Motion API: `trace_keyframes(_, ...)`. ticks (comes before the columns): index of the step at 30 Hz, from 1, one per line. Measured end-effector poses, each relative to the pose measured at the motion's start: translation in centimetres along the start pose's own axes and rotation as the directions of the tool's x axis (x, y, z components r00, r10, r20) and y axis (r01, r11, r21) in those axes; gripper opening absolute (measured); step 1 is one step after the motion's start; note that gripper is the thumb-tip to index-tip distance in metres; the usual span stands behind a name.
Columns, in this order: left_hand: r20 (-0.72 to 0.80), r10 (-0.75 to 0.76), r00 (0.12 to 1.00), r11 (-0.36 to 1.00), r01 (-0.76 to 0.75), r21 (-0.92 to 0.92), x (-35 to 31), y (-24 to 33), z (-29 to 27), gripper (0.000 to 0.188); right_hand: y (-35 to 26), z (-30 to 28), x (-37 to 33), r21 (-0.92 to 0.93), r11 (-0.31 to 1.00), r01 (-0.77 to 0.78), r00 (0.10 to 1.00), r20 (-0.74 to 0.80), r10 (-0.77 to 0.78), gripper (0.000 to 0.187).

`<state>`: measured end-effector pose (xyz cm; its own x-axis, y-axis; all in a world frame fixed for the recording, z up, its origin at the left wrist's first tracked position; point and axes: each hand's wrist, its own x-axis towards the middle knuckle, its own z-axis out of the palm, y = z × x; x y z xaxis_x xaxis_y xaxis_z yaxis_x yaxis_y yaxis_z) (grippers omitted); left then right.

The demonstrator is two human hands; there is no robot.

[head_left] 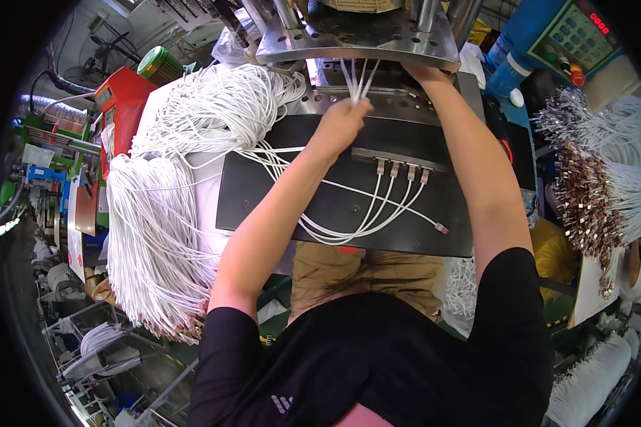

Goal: Manually arranging bundles of white wires and feeding them into a crimping or processing machine.

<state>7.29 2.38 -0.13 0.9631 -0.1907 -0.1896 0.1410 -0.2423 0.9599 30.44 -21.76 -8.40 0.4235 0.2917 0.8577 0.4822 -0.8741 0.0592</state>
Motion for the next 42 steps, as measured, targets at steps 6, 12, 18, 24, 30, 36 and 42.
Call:
trace_keyframes(6, -0.050, 0.709, 0.704, 0.664, -0.641, 0.385, -5.2, 7.1, -11.9, 0.027, -0.4, -3.1, 0.1, -0.033, 0.999, 0.037, 0.998, -0.047, -0.039, 0.030)
trace_keyframes(12, -0.622, 0.452, 0.640, 0.592, 0.307, 0.745, -5.3, 0.1, -31.6, 0.043, -11.0, -14.8, 0.0, 0.353, 0.769, -0.532, 0.824, 0.426, 0.374, 0.038)
trace_keyframes(18, 0.023, 0.537, 0.844, 0.593, -0.397, 0.700, -11.2, -0.8, -6.7, 0.019, -12.8, -23.7, -5.7, -0.005, 0.956, -0.294, 0.836, 0.483, 0.260, 0.033)
trace_keyframes(24, 0.359, 0.742, 0.567, 0.288, -0.752, 0.593, -13.7, -3.6, 4.0, 0.021, -14.2, -30.6, -6.6, 0.196, 0.865, -0.463, 0.657, 0.731, 0.186, 0.022)
trace_keyframes(30, 0.309, 0.636, 0.707, 0.344, -0.618, 0.707, -11.8, -3.4, 3.9, 0.016, -13.5, -25.6, -6.6, 0.399, 0.731, -0.553, 0.718, 0.673, 0.175, 0.021)
trace_keyframes(36, 0.177, 0.684, 0.708, 0.330, -0.516, 0.791, -7.7, -2.6, 1.5, 0.023, -10.8, -14.5, -0.7, 0.427, 0.797, -0.427, 0.891, 0.349, 0.290, 0.029)
trace_keyframes(42, 0.114, 0.665, 0.738, 0.330, -0.428, 0.842, 1.3, 1.8, 1.0, 0.024, -2.2, -2.0, 0.2, 0.271, 0.853, -0.447, 0.858, 0.401, 0.322, 0.033)
